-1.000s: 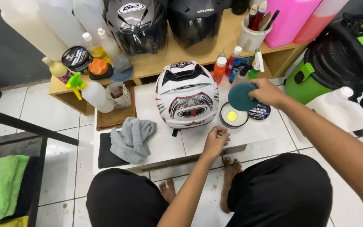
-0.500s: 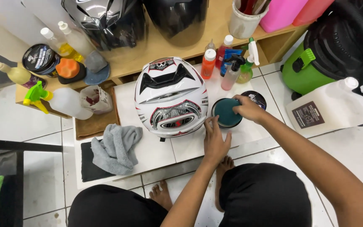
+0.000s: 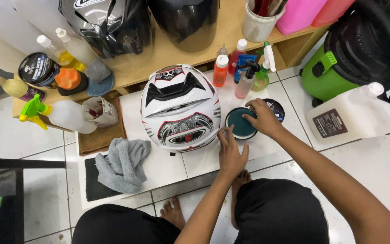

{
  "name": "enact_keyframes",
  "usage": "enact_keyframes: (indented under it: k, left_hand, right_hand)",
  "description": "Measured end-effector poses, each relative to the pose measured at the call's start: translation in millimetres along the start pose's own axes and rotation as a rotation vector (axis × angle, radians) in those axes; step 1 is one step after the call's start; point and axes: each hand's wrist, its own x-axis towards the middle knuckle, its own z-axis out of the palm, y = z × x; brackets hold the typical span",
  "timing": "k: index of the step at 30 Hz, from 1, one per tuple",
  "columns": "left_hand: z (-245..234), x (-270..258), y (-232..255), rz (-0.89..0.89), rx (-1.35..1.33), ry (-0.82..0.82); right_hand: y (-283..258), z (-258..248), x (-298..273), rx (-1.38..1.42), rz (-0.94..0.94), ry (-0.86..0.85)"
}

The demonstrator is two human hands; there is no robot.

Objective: The person sits on the floor and uses a blue foam applicator to apply a substance to a white motorcycle helmet with red and black graphics. They rub the applicator over the helmet's surface in circular motions, covering the top and sides. The person then places the applicator into a small container of yellow paste and continues the process.

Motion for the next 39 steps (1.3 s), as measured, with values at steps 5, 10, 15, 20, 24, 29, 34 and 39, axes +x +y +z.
enact_keyframes:
  k: [5, 10, 15, 20, 24, 29, 34, 39]
  left_hand:
    - [-1, -2, 4, 0.059, 0.115, 0.036]
    - [-2, 10, 19, 0.239, 0.285, 0.079]
    - [5, 57, 22, 0.182, 0.388, -0.087]
    - [15, 97, 4, 0.178, 0.491, -0.171]
    - [14, 109, -2, 0.272, 0.504, -0.174]
    - [22, 122, -17, 0.384, 0.48, -0.059]
    - [19, 126, -12, 0.397, 0.514, -0.067]
    - [20, 128, -14, 0.346, 0.458, -0.183]
  right_hand:
    - [1, -12, -1, -0.011, -0.029, 0.064]
    - [45, -35, 0, -0.009, -0.001, 0.208]
    - [100, -41, -9, -0.07, 0.369, 0.169]
    - [96, -44, -18, -0.014, 0.427, 0.121]
    - [86, -45, -18, 0.03, 0.416, 0.103]
    - [103, -32, -9, 0.036, 0.362, 0.127]
    - [126, -16, -6, 0.053, 0.328, 0.163]
    - [137, -13, -5, 0.119, 0.342, 0.212]
